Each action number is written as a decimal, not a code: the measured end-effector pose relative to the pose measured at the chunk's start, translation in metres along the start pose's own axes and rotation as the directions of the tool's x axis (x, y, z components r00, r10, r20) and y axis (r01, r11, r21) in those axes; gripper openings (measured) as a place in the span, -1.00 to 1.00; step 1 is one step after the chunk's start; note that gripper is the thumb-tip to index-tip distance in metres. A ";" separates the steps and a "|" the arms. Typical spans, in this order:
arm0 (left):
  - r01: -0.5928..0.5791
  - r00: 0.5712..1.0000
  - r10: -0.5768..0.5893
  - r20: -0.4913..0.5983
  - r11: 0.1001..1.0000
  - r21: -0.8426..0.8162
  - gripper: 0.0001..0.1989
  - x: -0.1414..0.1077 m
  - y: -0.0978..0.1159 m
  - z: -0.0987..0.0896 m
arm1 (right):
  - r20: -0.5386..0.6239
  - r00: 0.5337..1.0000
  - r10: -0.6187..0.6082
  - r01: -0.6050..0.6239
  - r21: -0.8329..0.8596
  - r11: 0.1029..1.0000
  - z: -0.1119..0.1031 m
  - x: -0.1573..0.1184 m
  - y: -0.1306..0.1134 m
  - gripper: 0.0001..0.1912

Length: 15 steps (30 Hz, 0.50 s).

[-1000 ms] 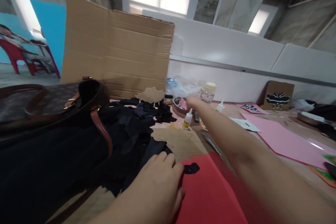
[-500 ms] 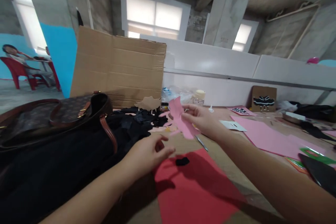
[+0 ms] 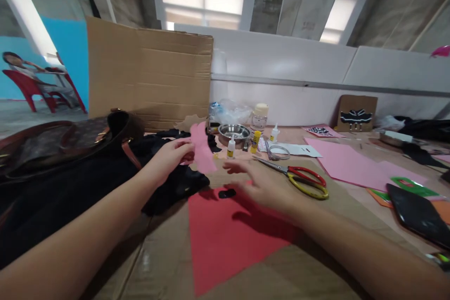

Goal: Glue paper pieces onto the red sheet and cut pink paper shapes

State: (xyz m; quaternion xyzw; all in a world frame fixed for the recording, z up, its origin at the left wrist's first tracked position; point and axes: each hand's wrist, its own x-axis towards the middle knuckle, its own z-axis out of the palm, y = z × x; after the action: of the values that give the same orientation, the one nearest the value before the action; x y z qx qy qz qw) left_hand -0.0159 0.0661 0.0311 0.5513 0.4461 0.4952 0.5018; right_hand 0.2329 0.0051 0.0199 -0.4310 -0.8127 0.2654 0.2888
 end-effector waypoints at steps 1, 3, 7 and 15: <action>0.021 1.000 -0.021 -0.022 1.000 0.006 -0.65 0.001 -0.002 -0.005 | 0.155 0.988 -0.016 0.026 -0.060 0.998 0.001 -0.009 -0.002 -0.33; 0.037 0.998 -0.036 -0.051 0.999 0.021 -0.63 0.001 -0.006 -0.013 | 0.407 0.910 -0.075 0.114 -0.072 0.991 0.007 -0.021 -0.005 -0.09; 0.043 0.998 -0.040 -0.041 0.998 0.055 -0.63 -0.003 -0.010 -0.015 | 0.567 0.804 -0.178 0.256 -0.060 0.965 0.018 -0.027 -0.003 -0.05; 0.042 0.999 -0.044 0.021 0.996 0.083 -0.66 -0.004 -0.011 -0.011 | 0.484 0.875 0.017 0.113 -0.238 0.965 -0.003 -0.058 -0.003 -0.15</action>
State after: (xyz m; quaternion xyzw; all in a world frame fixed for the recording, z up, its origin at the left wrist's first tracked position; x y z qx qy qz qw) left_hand -0.0277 0.0640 0.0200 0.5677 0.4721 0.4591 0.4941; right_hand 0.2605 -0.0452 0.0101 -0.3648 -0.8970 0.2484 0.0251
